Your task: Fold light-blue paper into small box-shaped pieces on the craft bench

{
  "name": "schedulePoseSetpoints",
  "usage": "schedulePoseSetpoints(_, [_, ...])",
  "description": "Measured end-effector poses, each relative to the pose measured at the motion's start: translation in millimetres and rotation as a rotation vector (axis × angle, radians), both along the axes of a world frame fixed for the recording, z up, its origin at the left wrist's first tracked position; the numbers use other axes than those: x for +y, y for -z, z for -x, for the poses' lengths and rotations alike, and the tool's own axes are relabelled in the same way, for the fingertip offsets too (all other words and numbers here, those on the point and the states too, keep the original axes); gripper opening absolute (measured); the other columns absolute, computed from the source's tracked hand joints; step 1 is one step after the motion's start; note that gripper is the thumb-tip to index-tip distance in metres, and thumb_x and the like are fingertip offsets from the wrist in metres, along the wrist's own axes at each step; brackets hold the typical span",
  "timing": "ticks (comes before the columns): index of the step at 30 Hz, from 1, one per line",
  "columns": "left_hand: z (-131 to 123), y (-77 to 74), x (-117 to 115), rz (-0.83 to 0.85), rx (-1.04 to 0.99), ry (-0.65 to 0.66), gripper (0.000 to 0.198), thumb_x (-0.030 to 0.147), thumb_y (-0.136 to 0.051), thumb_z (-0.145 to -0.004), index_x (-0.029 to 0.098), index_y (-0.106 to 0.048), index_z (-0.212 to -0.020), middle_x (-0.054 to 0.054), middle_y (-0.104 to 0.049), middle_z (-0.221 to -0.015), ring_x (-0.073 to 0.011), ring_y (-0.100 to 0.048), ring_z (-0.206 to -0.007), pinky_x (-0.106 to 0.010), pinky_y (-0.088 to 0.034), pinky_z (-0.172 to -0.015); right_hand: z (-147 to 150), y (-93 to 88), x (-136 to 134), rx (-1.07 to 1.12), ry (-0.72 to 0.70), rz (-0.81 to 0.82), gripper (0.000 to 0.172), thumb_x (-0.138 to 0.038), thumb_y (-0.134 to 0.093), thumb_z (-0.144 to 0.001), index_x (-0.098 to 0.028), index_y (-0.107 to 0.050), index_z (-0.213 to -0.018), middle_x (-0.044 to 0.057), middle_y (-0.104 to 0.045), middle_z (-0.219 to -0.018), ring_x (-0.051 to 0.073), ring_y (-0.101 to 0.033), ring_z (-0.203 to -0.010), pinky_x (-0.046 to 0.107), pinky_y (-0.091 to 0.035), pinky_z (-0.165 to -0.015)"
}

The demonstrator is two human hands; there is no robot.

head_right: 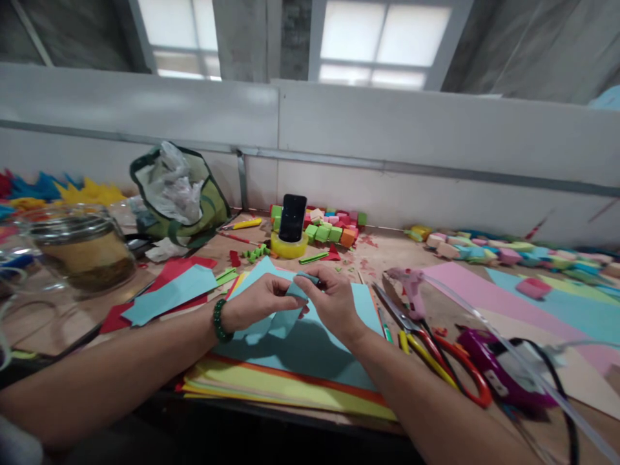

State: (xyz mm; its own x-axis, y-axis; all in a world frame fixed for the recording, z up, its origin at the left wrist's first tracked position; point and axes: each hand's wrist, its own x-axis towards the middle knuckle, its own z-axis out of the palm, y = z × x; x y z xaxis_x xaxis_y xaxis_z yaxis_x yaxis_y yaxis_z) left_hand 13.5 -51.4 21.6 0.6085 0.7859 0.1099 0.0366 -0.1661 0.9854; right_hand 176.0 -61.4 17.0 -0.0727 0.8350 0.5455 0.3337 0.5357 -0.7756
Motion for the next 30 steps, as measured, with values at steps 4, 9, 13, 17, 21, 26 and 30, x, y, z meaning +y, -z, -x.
schedulePoseSetpoints(4, [0, -0.8, -1, 0.052, 0.073, -0.020, 0.016, 0.023, -0.065, -0.069, 0.010, -0.072, -0.065, -0.004, -0.067, -0.063, -0.0109, -0.053, -0.058, -0.021, -0.038, -0.055, 1, 0.5, -4, -0.060, 0.029, -0.014, 0.018, -0.032, -0.065, -0.078, -0.017, -0.065, -0.068, 0.000, -0.059, -0.062, 0.011, -0.050, -0.053, 0.024, -0.040, -0.049])
schedulePoseSetpoints(9, [3, -2.8, -1, 0.087, 0.116, 0.024, 0.015, 0.024, -0.069, -0.067, 0.010, -0.073, -0.068, -0.005, -0.071, -0.066, -0.0131, -0.060, -0.061, -0.023, -0.045, -0.061, -8, -3.5, 5, 0.093, 0.074, -0.008, 0.021, -0.035, -0.066, -0.079, -0.018, -0.060, -0.068, -0.003, -0.054, -0.058, 0.010, -0.045, -0.052, 0.023, -0.038, -0.050])
schedulePoseSetpoints(13, [4, -1.5, 3, 0.145, 0.023, -0.026, 0.021, 0.030, -0.076, -0.064, 0.010, -0.072, -0.069, -0.007, -0.071, -0.067, -0.0144, -0.063, -0.061, -0.025, -0.048, -0.064, -22, -4.6, 21, 0.296, 0.160, -0.023, 0.023, -0.040, -0.069, -0.076, -0.018, -0.061, -0.073, -0.004, -0.053, -0.059, 0.009, -0.045, -0.052, 0.022, -0.039, -0.051])
schedulePoseSetpoints(17, [7, 0.7, 15, 0.135, -0.250, -0.300, 0.026, 0.033, -0.079, -0.062, 0.011, -0.071, -0.074, -0.005, -0.071, -0.073, -0.0131, -0.064, -0.064, -0.023, -0.047, -0.063, -25, -3.9, 22, 0.338, 0.175, -0.063, 0.023, -0.039, -0.070, -0.075, -0.019, -0.059, -0.074, -0.005, -0.052, -0.060, 0.008, -0.045, -0.051, 0.021, -0.038, -0.048])
schedulePoseSetpoints(21, [10, 0.8, 23, 0.203, -0.574, -0.414, 0.030, 0.038, -0.080, -0.064, 0.015, -0.066, -0.077, 0.000, -0.069, -0.072, -0.0109, -0.064, -0.069, -0.022, -0.048, -0.069, -12, -0.5, 10, 0.051, 0.044, -0.071, 0.021, -0.031, -0.067, -0.076, -0.018, -0.057, -0.064, -0.003, -0.052, -0.057, 0.009, -0.045, -0.050, 0.022, -0.037, -0.047])
schedulePoseSetpoints(26, [3, 0.0, 13, 0.277, -0.671, -0.128, 0.037, 0.043, -0.078, -0.068, 0.015, -0.061, -0.086, -0.003, -0.069, -0.077, -0.0131, -0.064, -0.070, -0.022, -0.048, -0.064, 2, 4.4, -4, -0.209, -0.093, -0.109, 0.022, -0.024, -0.063, -0.078, -0.018, -0.054, -0.058, -0.003, -0.054, -0.053, 0.009, -0.047, -0.048, 0.022, -0.040, -0.048])
schedulePoseSetpoints(30, [2, 1.2, 5, 0.137, -0.583, -0.077, 0.031, 0.042, -0.071, -0.077, 0.015, -0.058, -0.086, -0.002, -0.066, -0.074, -0.0108, -0.060, -0.063, -0.022, -0.047, -0.059, -7, -2.5, -5, -0.227, -0.120, -0.152, 0.027, -0.026, -0.058, -0.083, -0.018, -0.056, -0.057, -0.001, -0.056, -0.052, 0.010, -0.050, -0.048, 0.024, -0.041, -0.049])
